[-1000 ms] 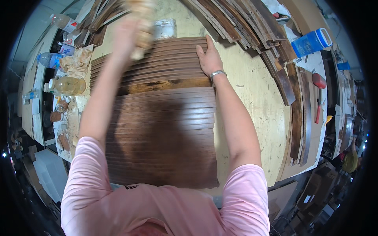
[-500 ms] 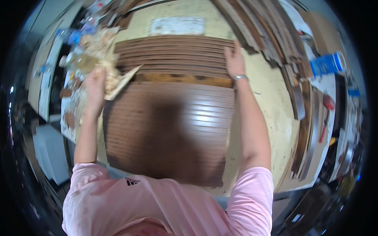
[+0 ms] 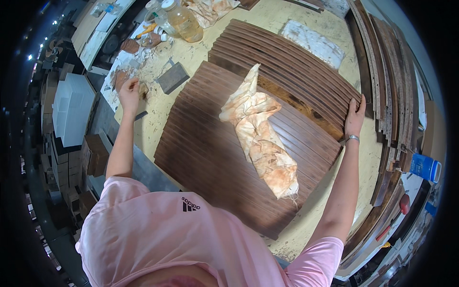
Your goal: The person sands the surface of a slatted wooden panel with a block and then wipes it down with a cloth, handling the panel by hand.
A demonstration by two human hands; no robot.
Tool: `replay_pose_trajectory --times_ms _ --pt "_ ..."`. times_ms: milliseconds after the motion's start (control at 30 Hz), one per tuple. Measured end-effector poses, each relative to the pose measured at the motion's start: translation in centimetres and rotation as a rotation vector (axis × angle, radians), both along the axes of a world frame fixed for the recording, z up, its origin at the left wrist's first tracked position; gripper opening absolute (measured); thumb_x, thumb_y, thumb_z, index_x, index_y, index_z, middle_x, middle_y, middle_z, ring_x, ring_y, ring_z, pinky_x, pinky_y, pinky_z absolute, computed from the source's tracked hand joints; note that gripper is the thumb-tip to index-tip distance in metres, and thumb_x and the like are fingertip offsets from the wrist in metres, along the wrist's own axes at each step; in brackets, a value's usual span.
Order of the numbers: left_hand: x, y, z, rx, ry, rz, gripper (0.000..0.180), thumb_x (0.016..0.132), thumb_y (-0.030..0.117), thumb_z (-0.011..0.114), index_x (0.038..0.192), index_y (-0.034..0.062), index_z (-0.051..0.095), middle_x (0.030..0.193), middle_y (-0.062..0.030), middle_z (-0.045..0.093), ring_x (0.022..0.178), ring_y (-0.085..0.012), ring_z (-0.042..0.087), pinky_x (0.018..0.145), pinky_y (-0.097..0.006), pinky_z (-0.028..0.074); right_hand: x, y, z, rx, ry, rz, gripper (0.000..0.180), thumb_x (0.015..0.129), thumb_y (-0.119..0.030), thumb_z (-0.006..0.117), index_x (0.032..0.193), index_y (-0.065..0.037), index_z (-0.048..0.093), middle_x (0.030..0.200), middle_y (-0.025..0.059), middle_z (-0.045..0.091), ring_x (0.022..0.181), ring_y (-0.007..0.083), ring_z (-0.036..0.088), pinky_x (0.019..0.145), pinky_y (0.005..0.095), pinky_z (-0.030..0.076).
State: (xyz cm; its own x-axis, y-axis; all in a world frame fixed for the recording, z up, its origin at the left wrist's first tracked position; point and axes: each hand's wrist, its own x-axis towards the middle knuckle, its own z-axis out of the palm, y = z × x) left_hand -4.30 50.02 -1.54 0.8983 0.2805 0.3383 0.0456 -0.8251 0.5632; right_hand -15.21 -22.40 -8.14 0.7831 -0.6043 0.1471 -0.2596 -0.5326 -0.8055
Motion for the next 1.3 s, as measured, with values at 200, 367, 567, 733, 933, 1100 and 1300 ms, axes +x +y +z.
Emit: replay_pose_trajectory --times_ms 200,367,567,733,933,1100,1300 --pt "1.6 -1.2 -1.5 0.378 0.322 0.216 0.043 0.085 0.045 0.068 0.110 0.0089 0.072 0.101 -0.0167 0.072 0.099 -0.0344 0.068 0.088 -0.043 0.052 -1.6 -1.3 0.2 0.042 -0.027 0.000 0.061 0.103 -0.037 0.054 0.151 -0.004 0.036 0.151 0.0184 0.044 0.136 0.0270 0.044 0.114 0.0358 0.033" --pt "2.6 6.0 -2.9 0.031 0.147 -0.006 0.045 0.084 0.028 0.076 0.118 0.0003 0.068 0.101 -0.0152 0.073 0.090 -0.0247 0.071 0.080 -0.034 0.055 1.0 1.7 -0.3 -0.066 -0.047 0.019 0.067 0.101 -0.044 0.053 0.151 -0.003 0.035 0.152 0.0198 0.043 0.139 0.0303 0.043 0.115 0.0362 0.032" --pt "5.3 -20.5 6.5 -0.519 0.276 -0.650 0.036 0.090 -0.002 0.066 0.125 0.0008 0.061 0.112 -0.0062 0.066 0.098 -0.0120 0.063 0.086 -0.026 0.051 -1.3 0.9 0.8 -0.078 -0.029 -0.113 0.064 0.099 -0.039 0.056 0.152 -0.010 0.035 0.127 0.0263 0.063 0.118 0.0392 0.061 0.100 0.0396 0.047" --pt "8.3 -37.1 4.6 -0.312 0.155 -1.102 0.040 0.086 -0.001 0.069 0.125 0.0007 0.062 0.115 -0.0096 0.067 0.103 -0.0191 0.065 0.090 -0.030 0.051 -0.7 2.8 2.4 0.016 0.029 -0.107 0.066 0.097 -0.039 0.057 0.152 -0.011 0.033 0.120 0.0313 0.064 0.114 0.0447 0.061 0.097 0.0435 0.048" --pt "5.7 -53.1 3.2 0.136 -0.389 -1.384 0.033 0.081 0.002 0.073 0.113 0.0066 0.068 0.103 -0.0103 0.066 0.103 -0.0302 0.060 0.090 -0.041 0.051 -0.5 2.7 2.4 0.052 0.107 -0.135 0.068 0.096 -0.042 0.057 0.154 -0.014 0.032 0.119 0.0336 0.062 0.116 0.0465 0.058 0.100 0.0466 0.046" --pt "6.5 -53.8 2.4 0.314 -0.396 -1.377 0.022 0.084 0.005 0.068 0.106 0.0061 0.072 0.100 -0.0086 0.066 0.097 -0.0253 0.058 0.089 -0.039 0.051 -0.6 2.7 3.4 0.016 0.188 -0.139 0.068 0.096 -0.041 0.057 0.153 -0.012 0.035 0.128 0.0292 0.059 0.125 0.0434 0.053 0.104 0.0451 0.044" --pt "7.6 -48.1 4.3 -0.155 -0.201 -1.149 0.029 0.076 0.003 0.079 0.104 0.0031 0.073 0.100 -0.0093 0.068 0.094 -0.0227 0.064 0.086 -0.033 0.052 1.8 5.1 6.1 -0.768 0.239 -0.120 0.071 0.096 -0.050 0.053 0.153 -0.010 0.035 0.151 0.0172 0.042 0.138 0.0305 0.039 0.114 0.0494 0.030"
